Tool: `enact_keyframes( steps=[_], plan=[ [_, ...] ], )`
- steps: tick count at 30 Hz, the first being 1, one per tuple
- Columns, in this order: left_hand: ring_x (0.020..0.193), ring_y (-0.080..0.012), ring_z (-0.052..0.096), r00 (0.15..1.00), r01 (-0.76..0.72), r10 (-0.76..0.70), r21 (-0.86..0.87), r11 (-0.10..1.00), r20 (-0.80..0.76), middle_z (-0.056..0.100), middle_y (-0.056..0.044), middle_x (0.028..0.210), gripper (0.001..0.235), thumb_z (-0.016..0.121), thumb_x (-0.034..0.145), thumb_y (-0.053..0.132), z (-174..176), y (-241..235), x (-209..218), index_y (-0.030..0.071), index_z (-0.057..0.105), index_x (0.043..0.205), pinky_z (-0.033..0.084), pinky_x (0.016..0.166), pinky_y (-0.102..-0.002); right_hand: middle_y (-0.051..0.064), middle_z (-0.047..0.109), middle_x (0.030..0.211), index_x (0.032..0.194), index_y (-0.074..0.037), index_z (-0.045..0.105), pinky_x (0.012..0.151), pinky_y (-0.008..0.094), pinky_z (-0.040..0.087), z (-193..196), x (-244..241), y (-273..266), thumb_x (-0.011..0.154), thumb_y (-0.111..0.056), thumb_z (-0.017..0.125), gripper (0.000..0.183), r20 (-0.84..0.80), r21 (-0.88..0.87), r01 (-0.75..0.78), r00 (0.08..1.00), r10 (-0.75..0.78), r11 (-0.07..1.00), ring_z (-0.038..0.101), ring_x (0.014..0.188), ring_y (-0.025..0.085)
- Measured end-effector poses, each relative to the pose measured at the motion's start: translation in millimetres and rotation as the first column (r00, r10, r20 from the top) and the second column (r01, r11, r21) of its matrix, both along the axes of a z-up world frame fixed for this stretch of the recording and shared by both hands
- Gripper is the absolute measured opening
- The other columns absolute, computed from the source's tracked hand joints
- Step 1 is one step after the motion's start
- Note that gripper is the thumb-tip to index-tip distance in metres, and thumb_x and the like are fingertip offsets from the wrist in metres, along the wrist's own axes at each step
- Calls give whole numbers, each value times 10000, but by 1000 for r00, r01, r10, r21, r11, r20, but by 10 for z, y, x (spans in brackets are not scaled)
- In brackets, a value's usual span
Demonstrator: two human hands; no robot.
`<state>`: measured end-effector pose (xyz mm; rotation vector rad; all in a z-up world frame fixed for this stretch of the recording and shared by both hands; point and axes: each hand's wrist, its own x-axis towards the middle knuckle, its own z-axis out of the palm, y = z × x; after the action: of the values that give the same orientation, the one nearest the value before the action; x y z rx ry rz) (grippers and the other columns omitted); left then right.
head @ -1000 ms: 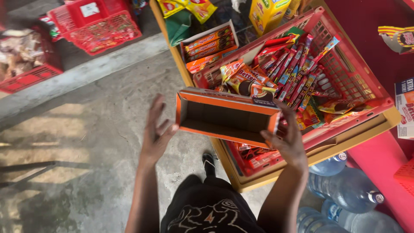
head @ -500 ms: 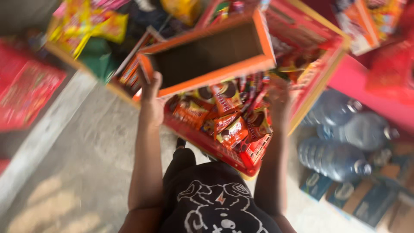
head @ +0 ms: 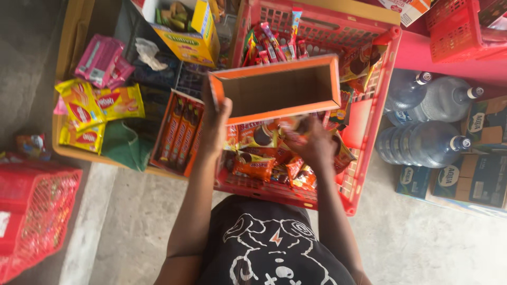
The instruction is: The person picks up individual packages of snacks from a crate and places them neatly into a cardboard box, then continues organizing more snacks within the crate.
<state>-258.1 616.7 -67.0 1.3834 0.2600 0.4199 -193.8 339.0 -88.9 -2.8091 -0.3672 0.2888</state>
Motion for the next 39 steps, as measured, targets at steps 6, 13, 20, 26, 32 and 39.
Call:
enact_keyframes(
  steps=[6,13,20,26,32,39],
  plan=[
    [1700,-298,154,994,102,-79,427,898,-72,159,-155,1813,769,406,1106,504,-237,-210,275,101,163,1714,156,1392,-448,188,668,1089,1300,-75,560,835,502,531,875,-79,-788,686,-374,956,789,86,-14,327,942,-324,945,655,1030,376],
    [1544,-404,248,987,150,-142,100,984,-78,151,-239,1658,932,582,973,543,-709,-424,919,68,119,1628,389,1158,-573,183,746,1137,1338,-41,510,893,501,536,1678,-379,-769,774,-261,926,734,368,67,405,840,-399,912,692,1090,385],
    [1569,-429,278,986,139,-153,177,974,67,197,-265,1666,926,666,1000,517,-1057,-343,944,64,161,1630,292,1283,-549,127,691,1291,1306,-17,556,862,300,586,1372,167,-54,898,-176,877,543,233,516,8,961,-150,856,697,1085,158],
    [1623,-428,100,983,181,-164,398,899,-77,132,-256,1716,842,615,1016,527,-790,-310,858,161,221,1665,233,1273,-561,109,708,1109,1160,-54,595,926,378,585,969,412,472,935,-31,794,301,484,655,-114,823,-299,747,734,1044,220],
    [1624,-442,54,976,208,-169,347,915,-138,59,-270,1727,827,499,1025,628,-766,-328,818,184,218,1665,252,1254,-584,74,765,999,1052,-97,691,907,456,500,857,382,462,899,-96,787,181,618,119,-267,774,139,956,725,949,268],
    [1596,-432,61,977,194,-142,382,903,-159,50,-284,1698,839,485,1022,612,-921,-370,846,143,199,1656,236,1240,-567,114,770,1002,1100,-142,756,860,442,519,342,749,216,1023,-76,596,189,398,-49,-150,904,157,987,728,959,281]
  ],
)
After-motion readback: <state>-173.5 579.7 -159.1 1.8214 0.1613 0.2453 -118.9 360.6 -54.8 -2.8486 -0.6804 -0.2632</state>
